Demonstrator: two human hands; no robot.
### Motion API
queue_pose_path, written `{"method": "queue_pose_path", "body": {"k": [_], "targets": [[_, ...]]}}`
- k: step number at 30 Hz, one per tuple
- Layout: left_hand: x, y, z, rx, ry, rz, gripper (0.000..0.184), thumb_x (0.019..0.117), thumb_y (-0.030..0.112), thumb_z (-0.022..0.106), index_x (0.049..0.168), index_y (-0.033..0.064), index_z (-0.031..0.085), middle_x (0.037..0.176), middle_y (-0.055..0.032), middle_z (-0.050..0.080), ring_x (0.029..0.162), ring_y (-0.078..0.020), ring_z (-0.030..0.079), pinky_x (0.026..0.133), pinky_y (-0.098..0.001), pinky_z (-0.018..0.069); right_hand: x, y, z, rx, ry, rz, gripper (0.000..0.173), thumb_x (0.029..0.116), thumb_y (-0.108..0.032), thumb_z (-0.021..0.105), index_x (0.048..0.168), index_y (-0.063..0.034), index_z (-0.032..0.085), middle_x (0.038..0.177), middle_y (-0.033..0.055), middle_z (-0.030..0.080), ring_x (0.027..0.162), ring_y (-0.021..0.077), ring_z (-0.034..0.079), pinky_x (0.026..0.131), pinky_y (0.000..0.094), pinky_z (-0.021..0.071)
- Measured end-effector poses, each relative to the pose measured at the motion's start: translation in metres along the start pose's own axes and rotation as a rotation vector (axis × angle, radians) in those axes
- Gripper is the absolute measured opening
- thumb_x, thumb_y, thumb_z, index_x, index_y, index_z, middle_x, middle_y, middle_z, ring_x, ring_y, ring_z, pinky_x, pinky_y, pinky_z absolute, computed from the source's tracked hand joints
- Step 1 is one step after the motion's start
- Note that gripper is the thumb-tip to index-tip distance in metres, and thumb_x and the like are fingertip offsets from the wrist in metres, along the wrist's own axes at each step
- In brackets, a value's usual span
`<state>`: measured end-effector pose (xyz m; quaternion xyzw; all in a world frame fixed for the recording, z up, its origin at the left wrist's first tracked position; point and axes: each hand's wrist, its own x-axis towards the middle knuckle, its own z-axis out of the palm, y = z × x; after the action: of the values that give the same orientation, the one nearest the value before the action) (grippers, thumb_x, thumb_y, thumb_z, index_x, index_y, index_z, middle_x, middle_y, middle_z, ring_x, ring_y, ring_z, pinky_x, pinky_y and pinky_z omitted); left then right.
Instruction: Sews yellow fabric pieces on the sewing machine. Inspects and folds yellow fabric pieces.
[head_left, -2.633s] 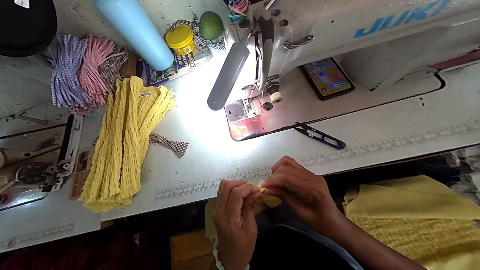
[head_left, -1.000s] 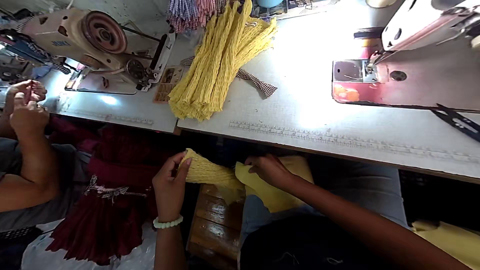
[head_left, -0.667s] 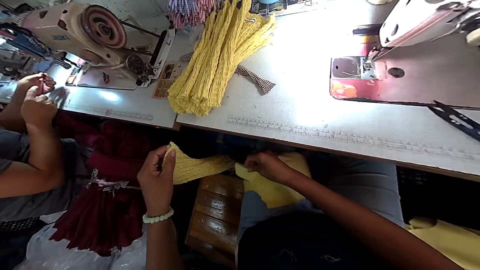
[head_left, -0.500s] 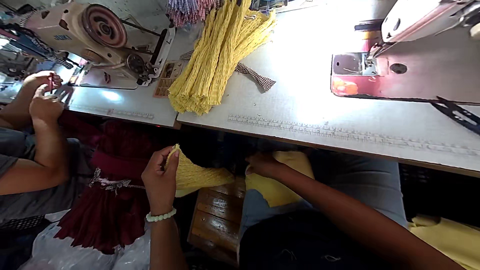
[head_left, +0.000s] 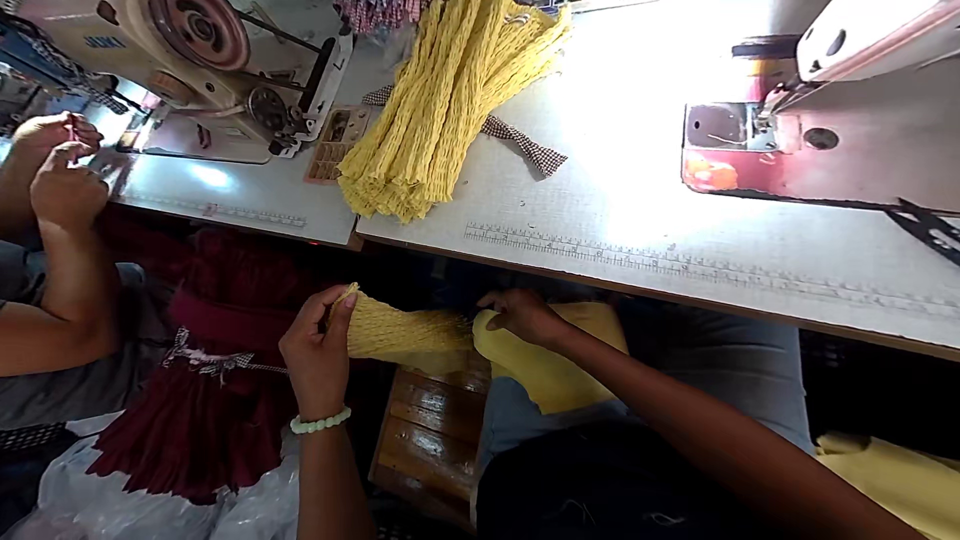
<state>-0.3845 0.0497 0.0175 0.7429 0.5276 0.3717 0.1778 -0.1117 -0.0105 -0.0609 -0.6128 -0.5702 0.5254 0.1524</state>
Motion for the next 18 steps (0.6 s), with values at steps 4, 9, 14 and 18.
{"method": "queue_pose_path", "body": {"k": [4, 9, 14, 18], "targets": [[0.001, 0.001, 0.000, -0.008, 0.016, -0.031, 0.021, 0.0993, 0.016, 0.064, 0.110, 0.0004, 0.071, 0.102, -0.0043, 0.072, 0.090, 0.0010, 0.066, 0.082, -0.0173, 0.0538, -0.009, 0.003, 0.007, -0.193, 0.107, -0.095, 0.036, 0.1069, -0.012, 0.050, 0.139, -0.0037, 0.062, 0.120, 0.0248, 0.070, 0.114, 0.0419, 0.066, 0.102, 0.0552, 0.0477], [-0.002, 0.001, 0.005, -0.032, 0.013, -0.068, 0.021, 0.1001, 0.017, 0.063, 0.111, -0.0004, 0.069, 0.100, -0.0028, 0.071, 0.089, 0.0028, 0.065, 0.081, -0.0151, 0.0535, -0.018, 0.026, 0.028, -0.241, 0.552, -0.477, 0.028, 0.0980, 0.000, 0.057, 0.122, -0.0023, 0.071, 0.104, 0.0209, 0.075, 0.092, 0.0394, 0.074, 0.082, 0.0515, 0.0599], [-0.006, 0.011, 0.013, -0.197, -0.013, -0.145, 0.017, 0.0983, 0.013, 0.064, 0.109, 0.0008, 0.068, 0.093, 0.0029, 0.070, 0.084, 0.0027, 0.066, 0.078, -0.0166, 0.0562, -0.060, 0.021, 0.005, 0.188, 0.426, -0.423, 0.036, 0.0991, -0.007, 0.063, 0.135, -0.0008, 0.062, 0.110, 0.0151, 0.074, 0.094, 0.0191, 0.074, 0.086, 0.0324, 0.0600], [-0.018, 0.048, 0.028, -0.466, -0.121, -0.272, 0.011, 0.0935, 0.006, 0.067, 0.103, 0.0019, 0.072, 0.086, 0.0040, 0.074, 0.079, -0.0030, 0.070, 0.075, -0.0218, 0.0597, -0.093, 0.004, -0.012, 0.323, 0.404, -0.608, 0.035, 0.1002, -0.014, 0.063, 0.131, 0.0002, 0.059, 0.099, 0.0003, 0.075, 0.084, -0.0025, 0.068, 0.076, 0.0137, 0.0557]]}}
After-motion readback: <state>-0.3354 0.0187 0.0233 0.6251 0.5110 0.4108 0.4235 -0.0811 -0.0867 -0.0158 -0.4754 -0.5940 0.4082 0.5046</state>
